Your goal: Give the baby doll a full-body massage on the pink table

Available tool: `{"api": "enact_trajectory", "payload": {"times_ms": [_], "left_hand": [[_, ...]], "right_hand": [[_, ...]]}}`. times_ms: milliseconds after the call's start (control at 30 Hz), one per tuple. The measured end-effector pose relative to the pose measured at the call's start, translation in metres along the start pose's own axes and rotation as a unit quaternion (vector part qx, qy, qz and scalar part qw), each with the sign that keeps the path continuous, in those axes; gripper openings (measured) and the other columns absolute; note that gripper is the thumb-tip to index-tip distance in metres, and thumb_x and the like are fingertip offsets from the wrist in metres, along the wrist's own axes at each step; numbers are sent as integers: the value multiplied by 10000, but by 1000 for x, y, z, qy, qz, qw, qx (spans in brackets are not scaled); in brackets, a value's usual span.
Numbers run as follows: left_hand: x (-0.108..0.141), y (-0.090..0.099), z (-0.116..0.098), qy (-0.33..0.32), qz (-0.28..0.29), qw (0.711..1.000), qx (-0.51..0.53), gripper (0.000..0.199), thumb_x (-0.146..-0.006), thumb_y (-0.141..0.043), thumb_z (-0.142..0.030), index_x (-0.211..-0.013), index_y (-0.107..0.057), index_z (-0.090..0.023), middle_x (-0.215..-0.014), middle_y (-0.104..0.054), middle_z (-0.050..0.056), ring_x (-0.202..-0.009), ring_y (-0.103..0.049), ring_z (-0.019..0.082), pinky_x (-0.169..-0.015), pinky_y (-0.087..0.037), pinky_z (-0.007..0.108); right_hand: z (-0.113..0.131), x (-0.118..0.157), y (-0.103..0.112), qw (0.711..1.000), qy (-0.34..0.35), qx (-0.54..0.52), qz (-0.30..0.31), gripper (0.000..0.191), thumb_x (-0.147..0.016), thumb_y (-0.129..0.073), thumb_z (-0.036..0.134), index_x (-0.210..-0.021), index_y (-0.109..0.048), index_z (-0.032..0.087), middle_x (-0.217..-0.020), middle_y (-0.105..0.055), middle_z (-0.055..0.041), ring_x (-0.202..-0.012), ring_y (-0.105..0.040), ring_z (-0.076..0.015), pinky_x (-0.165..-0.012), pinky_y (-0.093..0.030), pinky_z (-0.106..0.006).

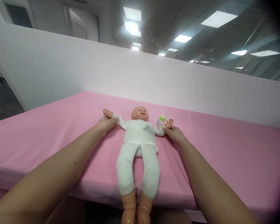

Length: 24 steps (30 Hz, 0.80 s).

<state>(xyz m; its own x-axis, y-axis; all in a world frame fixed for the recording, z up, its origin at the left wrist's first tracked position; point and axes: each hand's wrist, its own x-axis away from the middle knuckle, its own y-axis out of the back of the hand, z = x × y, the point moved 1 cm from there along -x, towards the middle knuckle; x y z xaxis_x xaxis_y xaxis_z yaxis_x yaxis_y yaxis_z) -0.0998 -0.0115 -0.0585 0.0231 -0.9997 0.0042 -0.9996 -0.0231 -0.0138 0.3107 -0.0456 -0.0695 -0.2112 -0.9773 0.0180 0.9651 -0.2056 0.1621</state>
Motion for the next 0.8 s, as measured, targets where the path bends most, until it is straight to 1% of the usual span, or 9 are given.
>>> {"api": "enact_trajectory", "payload": {"times_ms": [100,167,233,300,433,533,600,700,800], "left_hand": [[5,-1,-9,-18,-26,999,38,466,-723,-873,-417,-1060,-685,-156,-1078,-748,137,-993,-734,291,-845,-589,384],[12,-7,-16,-65,-30,997,33,439,-745,-851,-406,-1066,-685,-157,-1120,-743,135,-1034,-726,296,-880,-590,401],[21,-18,-23,-113,-30,993,-33,366,-767,-820,-386,-1025,-698,-157,-1074,-753,121,-1015,-727,301,-873,-590,410],[33,-32,-28,-155,-21,979,-134,283,-793,-776,-359,-993,-717,-168,-1005,-763,96,-971,-730,297,-850,-586,402],[50,-53,-33,-269,109,906,-309,346,-831,-681,-301,-1167,-750,-265,-1192,-751,36,-1097,-694,273,-950,-545,374],[53,-54,-36,-312,168,840,-410,408,-833,-620,-256,-1214,-758,-296,-1297,-710,27,-1164,-664,263,-1008,-510,361],[53,-52,-38,-316,177,822,-440,405,-836,-606,-259,-1206,-766,-304,-1297,-703,30,-1130,-675,256,-980,-518,351],[53,-51,-39,-314,167,820,-449,390,-846,-635,-327,-1215,-762,-319,-1270,-704,37,-1074,-687,255,-938,-526,350],[52,-51,-35,-305,123,844,-423,383,-864,-658,-433,-1219,-754,-325,-1243,-711,40,-1065,-684,267,-937,-524,367]], "right_hand": [[5,-1,5,998,20,-45,-33,671,-791,-813,341,-1411,-573,249,-1185,-735,-108,-991,-745,-281,-798,-665,-402],[14,4,1,994,78,-71,-33,780,-788,-817,353,-1493,-489,288,-1265,-705,-99,-1070,-729,-296,-843,-666,-432],[25,13,-10,984,160,-79,-13,792,-779,-830,368,-1490,-487,307,-1376,-651,-83,-1193,-679,-297,-930,-640,-444],[34,24,-24,968,240,-66,23,688,-772,-837,354,-1403,-568,295,-1438,-612,-68,-1285,-624,-287,-1033,-584,-445],[42,46,-47,942,304,63,127,350,-838,-731,239,-1186,-711,268,-1309,-693,-63,-1237,-652,-258,-1081,-535,-439],[43,55,-53,916,314,171,182,401,-828,-650,133,-1182,-738,301,-1382,-659,-37,-1307,-604,-259,-1113,-506,-450],[44,57,-54,901,335,208,183,450,-804,-631,95,-1183,-743,310,-1420,-635,-22,-1344,-575,-263,-1140,-480,-459],[47,59,-55,887,363,232,165,483,-774,-639,70,-1178,-742,315,-1384,-659,-17,-1300,-605,-267,-1125,-488,-464],[47,59,-55,902,342,220,146,441,-787,-677,107,-1169,-736,321,-1294,-705,-17,-1224,-648,-266,-1066,-528,-465]]}}
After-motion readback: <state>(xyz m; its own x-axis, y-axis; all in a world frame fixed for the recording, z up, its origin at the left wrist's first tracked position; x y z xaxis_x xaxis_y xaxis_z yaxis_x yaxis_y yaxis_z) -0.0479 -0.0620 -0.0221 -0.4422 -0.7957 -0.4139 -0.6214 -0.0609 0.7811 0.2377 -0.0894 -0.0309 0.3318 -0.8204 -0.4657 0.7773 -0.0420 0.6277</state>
